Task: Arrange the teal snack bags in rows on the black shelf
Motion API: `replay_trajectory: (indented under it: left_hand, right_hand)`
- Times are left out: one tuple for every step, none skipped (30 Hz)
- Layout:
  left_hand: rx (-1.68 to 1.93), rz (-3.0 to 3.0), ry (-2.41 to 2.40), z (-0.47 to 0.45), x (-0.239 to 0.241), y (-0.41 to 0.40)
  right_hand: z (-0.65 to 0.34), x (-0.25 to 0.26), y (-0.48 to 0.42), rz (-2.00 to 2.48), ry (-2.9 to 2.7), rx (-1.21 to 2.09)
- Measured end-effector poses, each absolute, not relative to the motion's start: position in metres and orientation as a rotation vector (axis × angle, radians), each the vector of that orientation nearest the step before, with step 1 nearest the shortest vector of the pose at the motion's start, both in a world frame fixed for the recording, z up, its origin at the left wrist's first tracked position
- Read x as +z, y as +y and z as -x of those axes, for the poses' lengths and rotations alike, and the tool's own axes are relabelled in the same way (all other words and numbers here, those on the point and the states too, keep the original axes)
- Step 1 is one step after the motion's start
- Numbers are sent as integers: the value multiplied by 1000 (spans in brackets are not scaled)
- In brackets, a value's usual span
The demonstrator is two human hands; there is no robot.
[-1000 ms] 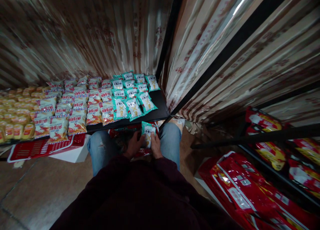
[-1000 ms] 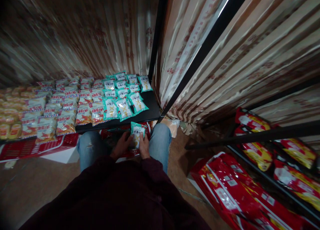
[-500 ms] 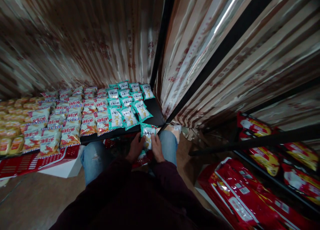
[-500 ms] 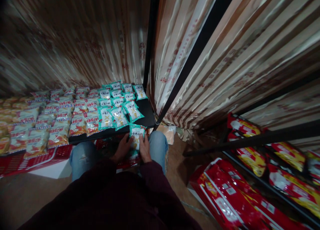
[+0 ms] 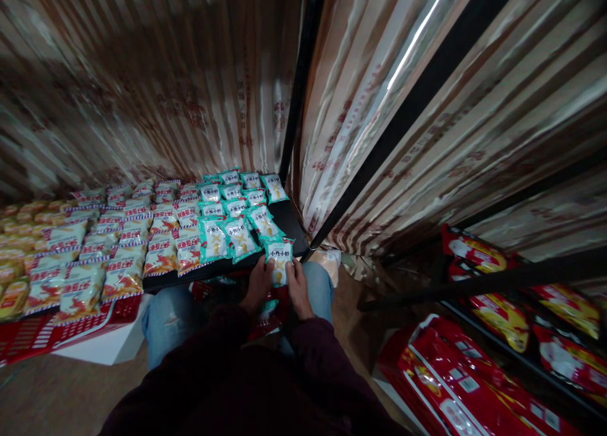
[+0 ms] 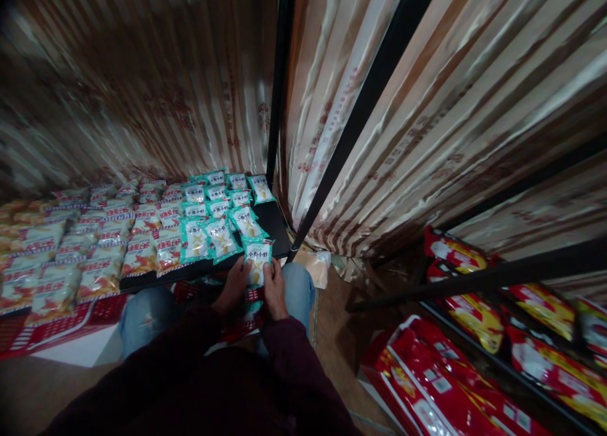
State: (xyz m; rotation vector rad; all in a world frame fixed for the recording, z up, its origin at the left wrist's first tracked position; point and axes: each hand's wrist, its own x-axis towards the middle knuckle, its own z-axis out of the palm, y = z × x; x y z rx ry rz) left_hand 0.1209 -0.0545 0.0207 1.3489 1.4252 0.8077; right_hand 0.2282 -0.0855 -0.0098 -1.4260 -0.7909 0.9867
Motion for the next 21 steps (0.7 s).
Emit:
replay_trajectory:
  left_hand:
    - [814, -1358, 1429, -122, 22, -51]
    - [818, -1361, 1428, -124, 24, -49]
    - [817, -1362, 1427, -125, 26, -46]
    - [815, -1363, 1427, -127, 28, -44]
    - [813, -1362, 1429, -129, 29, -42]
    - [813, -1361, 1433, -130, 31, -40]
    - [814, -1360, 1434, -132, 32, -39]
    - [816, -1359, 1433, -133, 34, -37]
    - [816, -1355, 1433, -135, 35, -36]
    - [817, -1352, 1432, -136, 35, -34]
    - [814, -1352, 1432, -136, 36, -33]
    - [809, -1354, 1431, -137, 37, -32]
    - [807, -1358, 1432, -138, 37, -31]
    - [807, -1368, 1433, -138, 38, -29]
    - [806, -1380, 1433, -139, 38, -28]
    - [804, -1391, 1434, -140, 39, -26]
    - [801, -1401, 1438, -141, 39, -25]
    - [797, -1405, 1448, -142, 40, -23]
    - [791, -1409, 1460, -143, 40, -21]
    - [785, -1413, 1468, -145, 40, -19]
    - [782, -1415, 1475, -146, 40, -16]
  right_hand:
    - [-228, -8, -84, 1433, -789, 982]
    - [-229, -6, -83, 1433, -788, 980]
    - [-229, -4, -81, 1428, -789, 982]
    - [-229, -2, -79, 1425, -790, 982]
    - [-229, -1, -77, 1425, -790, 978]
    - [-230, 1, -75, 1432, -789, 970]
    - [-230, 2, -74, 1442, -787, 959]
    - [-231, 3, -72, 1452, -782, 947]
    - [-232, 4, -70, 1459, -778, 934]
    - [-233, 4, -68, 1462, -775, 921]
    - [-234, 5, -67, 1461, -773, 911]
    - [-235, 6, -66, 1458, -771, 901]
    - [-235, 7, -64, 1456, -771, 894]
    - [-237, 7, -63, 1453, -771, 889]
    - [-238, 8, -62, 1451, -773, 886]
    - [-239, 9, -61, 1450, -777, 883]
    - [-240, 10, -59, 1449, -784, 882]
    - [-241, 11, -58, 1446, -795, 881]
    - [-242, 12, -57, 1442, -806, 881]
    - [-243, 13, -55, 1438, -813, 882]
    - [-244, 14, -53, 1434, -814, 885]
